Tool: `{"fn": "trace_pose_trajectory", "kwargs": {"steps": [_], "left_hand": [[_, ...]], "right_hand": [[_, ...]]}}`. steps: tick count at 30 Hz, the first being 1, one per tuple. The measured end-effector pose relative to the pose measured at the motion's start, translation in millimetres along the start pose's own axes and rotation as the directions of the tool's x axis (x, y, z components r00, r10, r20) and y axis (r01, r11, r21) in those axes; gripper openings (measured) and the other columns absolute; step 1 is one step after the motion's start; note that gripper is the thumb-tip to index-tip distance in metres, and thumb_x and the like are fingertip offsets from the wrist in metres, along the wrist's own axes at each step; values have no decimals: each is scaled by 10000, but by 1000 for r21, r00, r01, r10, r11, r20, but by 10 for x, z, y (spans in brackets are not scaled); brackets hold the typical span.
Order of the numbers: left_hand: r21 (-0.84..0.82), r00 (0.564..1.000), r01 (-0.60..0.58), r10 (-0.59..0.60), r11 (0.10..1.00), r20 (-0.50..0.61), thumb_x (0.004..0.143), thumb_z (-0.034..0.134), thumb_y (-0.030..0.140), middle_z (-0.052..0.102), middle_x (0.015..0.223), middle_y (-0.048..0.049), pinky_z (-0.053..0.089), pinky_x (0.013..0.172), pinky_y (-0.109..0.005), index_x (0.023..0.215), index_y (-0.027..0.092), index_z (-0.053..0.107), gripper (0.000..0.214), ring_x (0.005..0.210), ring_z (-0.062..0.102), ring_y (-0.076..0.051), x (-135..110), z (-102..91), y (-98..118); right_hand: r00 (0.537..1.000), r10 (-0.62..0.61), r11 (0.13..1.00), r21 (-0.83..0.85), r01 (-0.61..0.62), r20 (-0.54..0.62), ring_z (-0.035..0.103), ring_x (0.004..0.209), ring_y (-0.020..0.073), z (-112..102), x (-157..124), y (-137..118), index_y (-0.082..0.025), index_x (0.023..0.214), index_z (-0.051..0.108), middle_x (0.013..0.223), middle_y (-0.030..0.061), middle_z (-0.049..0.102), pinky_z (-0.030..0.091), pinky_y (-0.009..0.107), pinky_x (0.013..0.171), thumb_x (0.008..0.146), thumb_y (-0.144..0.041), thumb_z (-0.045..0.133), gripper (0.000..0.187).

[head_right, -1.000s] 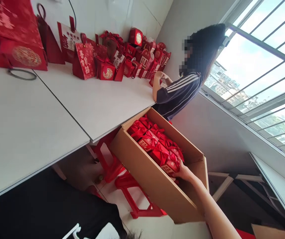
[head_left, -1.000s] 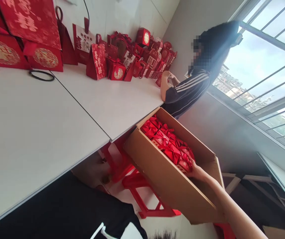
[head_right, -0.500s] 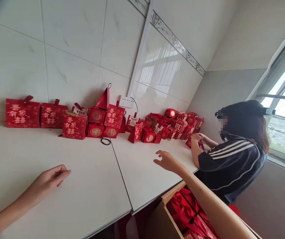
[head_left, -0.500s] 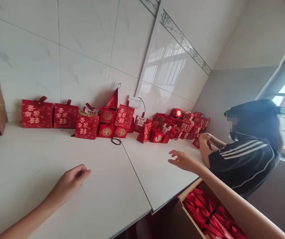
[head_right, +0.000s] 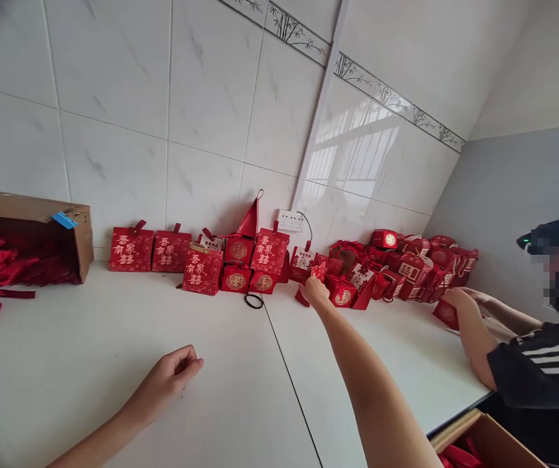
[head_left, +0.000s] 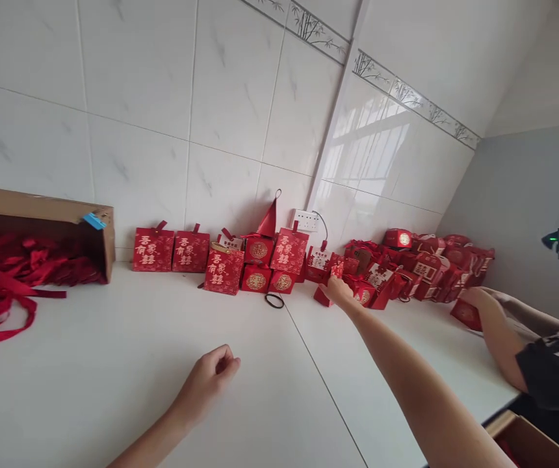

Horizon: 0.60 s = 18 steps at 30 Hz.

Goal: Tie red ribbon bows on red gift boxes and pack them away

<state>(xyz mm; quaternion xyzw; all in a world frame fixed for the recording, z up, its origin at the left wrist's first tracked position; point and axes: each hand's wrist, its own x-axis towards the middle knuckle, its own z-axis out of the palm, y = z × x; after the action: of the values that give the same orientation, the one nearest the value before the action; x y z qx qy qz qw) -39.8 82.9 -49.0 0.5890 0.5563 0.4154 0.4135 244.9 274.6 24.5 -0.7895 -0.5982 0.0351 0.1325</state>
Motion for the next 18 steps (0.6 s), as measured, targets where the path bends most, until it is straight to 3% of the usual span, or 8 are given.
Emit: {"fn": "trace_pose_trajectory", "kwargs": {"steps": [4, 12, 16, 18], "left_hand": [[-34, 1000, -7, 7, 999, 11, 696, 480, 455, 283, 562, 59, 225, 517, -246, 577, 210, 306, 323, 560, 257, -112, 11, -1, -41], [-73, 999, 23, -21, 997, 37, 711, 499, 383, 290, 566, 64, 214, 504, -232, 583, 204, 288, 305, 553, 251, -101, -15, -14, -3], [-96, 1000, 6, -4, 995, 14, 724, 507, 403, 292, 558, 64, 218, 494, -227, 587, 204, 295, 322, 544, 266, -100, -5, -1, -26], [-106, 1000, 16, -15, 994, 8, 739, 501, 449, 312, 541, 63, 232, 483, -230, 595, 207, 316, 337, 525, 283, -104, -7, 13, -32]], "right_hand": [[998, 57, 996, 69, -56, -4, 561, 1095, 239, 29, 117, -35, -151, 1223, 516, 1233, 112, 558, 443, 471, 933, 906, -421, 506, 417], [981, 183, 968, 187, -168, -65, 600, 979, 216, -78, 143, 233, -118, 1077, 579, 1091, 106, 609, 486, 420, 847, 902, -305, 526, 261], [977, 73, 954, 299, -9, -202, 602, 968, 287, -127, -75, 302, -118, 986, 592, 1041, 182, 625, 452, 431, 809, 874, -155, 379, 243], [967, -35, 920, 369, 131, -254, 619, 910, 271, -109, -266, 262, -143, 972, 582, 993, 158, 650, 463, 392, 769, 851, -142, 324, 285]]}}
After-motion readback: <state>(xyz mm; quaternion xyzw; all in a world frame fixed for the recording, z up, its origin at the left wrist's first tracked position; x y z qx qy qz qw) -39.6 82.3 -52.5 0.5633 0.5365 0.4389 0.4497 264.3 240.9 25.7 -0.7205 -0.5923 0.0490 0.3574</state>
